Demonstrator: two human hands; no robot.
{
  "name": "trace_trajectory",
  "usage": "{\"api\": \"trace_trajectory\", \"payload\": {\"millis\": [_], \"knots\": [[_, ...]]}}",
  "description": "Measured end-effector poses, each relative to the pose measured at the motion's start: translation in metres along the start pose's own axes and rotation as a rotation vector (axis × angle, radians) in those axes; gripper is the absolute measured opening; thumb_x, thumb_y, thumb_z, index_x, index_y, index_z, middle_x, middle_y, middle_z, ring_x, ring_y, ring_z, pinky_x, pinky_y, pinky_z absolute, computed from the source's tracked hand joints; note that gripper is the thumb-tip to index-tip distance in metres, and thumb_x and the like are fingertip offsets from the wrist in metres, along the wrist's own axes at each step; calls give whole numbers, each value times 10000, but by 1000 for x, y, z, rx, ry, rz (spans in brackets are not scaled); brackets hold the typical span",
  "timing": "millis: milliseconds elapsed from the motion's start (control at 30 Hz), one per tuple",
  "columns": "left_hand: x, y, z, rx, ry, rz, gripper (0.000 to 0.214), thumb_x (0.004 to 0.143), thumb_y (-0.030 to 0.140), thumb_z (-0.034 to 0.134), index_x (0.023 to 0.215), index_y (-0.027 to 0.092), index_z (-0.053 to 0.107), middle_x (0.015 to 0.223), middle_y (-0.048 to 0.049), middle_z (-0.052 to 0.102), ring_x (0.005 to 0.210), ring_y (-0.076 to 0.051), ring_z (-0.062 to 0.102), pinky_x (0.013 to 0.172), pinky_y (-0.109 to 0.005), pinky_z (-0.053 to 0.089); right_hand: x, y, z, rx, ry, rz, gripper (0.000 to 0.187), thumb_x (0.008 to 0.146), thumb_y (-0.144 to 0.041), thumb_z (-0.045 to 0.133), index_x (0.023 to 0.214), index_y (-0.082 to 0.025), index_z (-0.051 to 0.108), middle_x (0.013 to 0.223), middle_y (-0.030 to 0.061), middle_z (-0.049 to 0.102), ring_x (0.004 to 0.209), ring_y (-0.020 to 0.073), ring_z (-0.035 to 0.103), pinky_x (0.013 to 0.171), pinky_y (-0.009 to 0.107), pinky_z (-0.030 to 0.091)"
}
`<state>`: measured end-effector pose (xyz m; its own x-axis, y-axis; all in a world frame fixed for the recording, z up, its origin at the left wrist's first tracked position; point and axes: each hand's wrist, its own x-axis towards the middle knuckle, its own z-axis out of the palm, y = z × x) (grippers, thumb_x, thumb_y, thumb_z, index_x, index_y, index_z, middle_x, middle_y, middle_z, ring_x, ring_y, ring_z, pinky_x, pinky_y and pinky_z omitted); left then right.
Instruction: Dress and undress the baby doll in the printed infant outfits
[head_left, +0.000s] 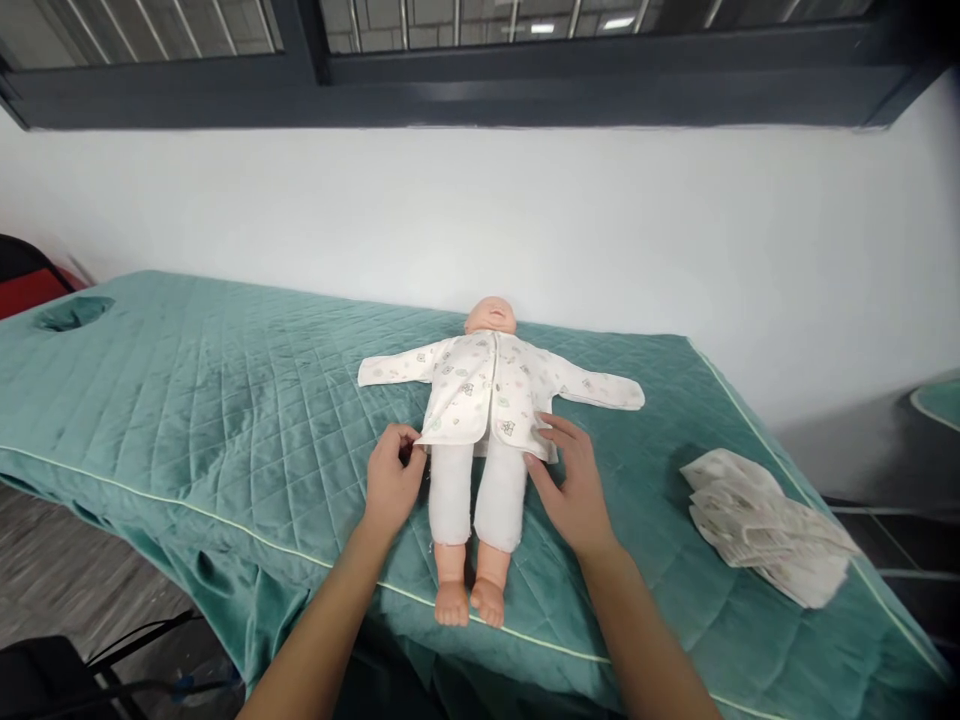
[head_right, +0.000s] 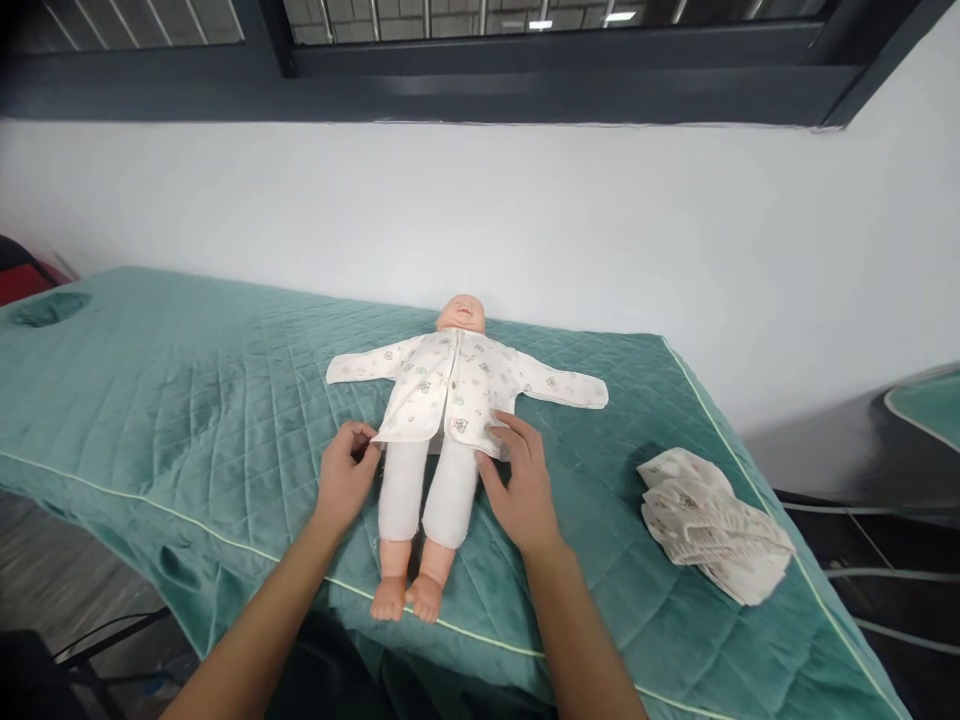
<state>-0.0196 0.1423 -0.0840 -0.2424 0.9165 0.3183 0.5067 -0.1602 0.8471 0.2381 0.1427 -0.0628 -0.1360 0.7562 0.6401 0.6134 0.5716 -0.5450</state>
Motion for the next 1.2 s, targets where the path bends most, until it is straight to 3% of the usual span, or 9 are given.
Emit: {"api": "trace_trajectory", "payload": {"millis": [100, 167, 300, 567, 767, 900, 1033, 1133, 1200], "knots": [[4, -3, 4, 117, -21, -4, 147, 884, 238, 546, 1022, 203, 582, 954, -35, 657, 911, -206, 617, 841, -350, 489, -8, 5, 1, -90, 31, 163, 358, 961, -330, 568, 1294, -206, 528, 1400, 165, 538, 1311, 300, 508, 1063, 524, 461], [8, -3, 6, 226, -42, 29, 177, 883, 246, 560, 1049, 194, 595, 1050, -75, 664, 1024, -250, 604, 925, -407, 477, -10, 7, 3, -143, 37, 344, 431, 949, -388, 560, 1319, -171, 522, 1302, 175, 599, 1174, 303, 591, 962, 489, 510], [11, -3, 8, 394, -94, 79, 87, 888, 236, 554, 926, 208, 627, 1144, -87, 677, 1102, -296, 575, 960, -462, 453, -8, 7, 4, -208, -92, 609, 496, 927, -421, 536, 1362, -182, 516, 1028, 87, 703, 901, 274, 663, 803, 416, 504], [5, -9, 3, 269, 90, 64, 163, 904, 265, 557, 748, 221, 540, 972, -61, 698, 957, -252, 598, 888, -406, 460, -8, -2, -3, -254, -100, 648, 485, 841, -295, 496, 1311, -203, 573, 841, 10, 669, 756, 219, 628, 695, 322, 424], [3, -8, 4, 387, 75, 37, 50, 866, 228, 599, 824, 212, 577, 961, -65, 688, 970, -273, 604, 902, -440, 465, -13, -7, -4, -348, -127, 686, 452, 843, -289, 511, 1281, -208, 589, 825, 9, 659, 746, 218, 621, 642, 311, 393], [2, -7, 4, 204, 120, 144, 204, 863, 166, 565, 1062, 198, 594, 1096, -94, 658, 1083, -262, 606, 939, -431, 491, -19, -4, -1, -352, 22, 539, 416, 858, -287, 529, 1254, -178, 599, 984, 79, 659, 831, 242, 628, 712, 367, 477], [5, -2, 7, 6, 139, 339, 252, 901, 184, 553, 1149, 205, 595, 1170, -107, 635, 1141, -239, 590, 956, -396, 496, -13, -7, 8, -307, 176, 166, 431, 885, -227, 560, 1313, -181, 565, 1295, 162, 571, 1147, 285, 582, 946, 459, 500], [14, 7, 15, -76, 94, 419, 202, 900, 227, 591, 1098, 211, 629, 1078, -81, 656, 1044, -222, 596, 916, -370, 484, 1, -17, 21, -203, 160, -26, 309, 929, -211, 554, 1231, -214, 618, 1218, 121, 621, 1155, 259, 570, 1000, 451, 472], [22, 11, 22, -154, 73, 376, 94, 897, 259, 606, 961, 208, 651, 943, -44, 652, 912, -193, 586, 840, -328, 467, 11, -23, 30, -132, 186, -11, 179, 939, -235, 555, 1078, -217, 665, 1079, 83, 654, 1050, 238, 589, 951, 424, 476]]}}
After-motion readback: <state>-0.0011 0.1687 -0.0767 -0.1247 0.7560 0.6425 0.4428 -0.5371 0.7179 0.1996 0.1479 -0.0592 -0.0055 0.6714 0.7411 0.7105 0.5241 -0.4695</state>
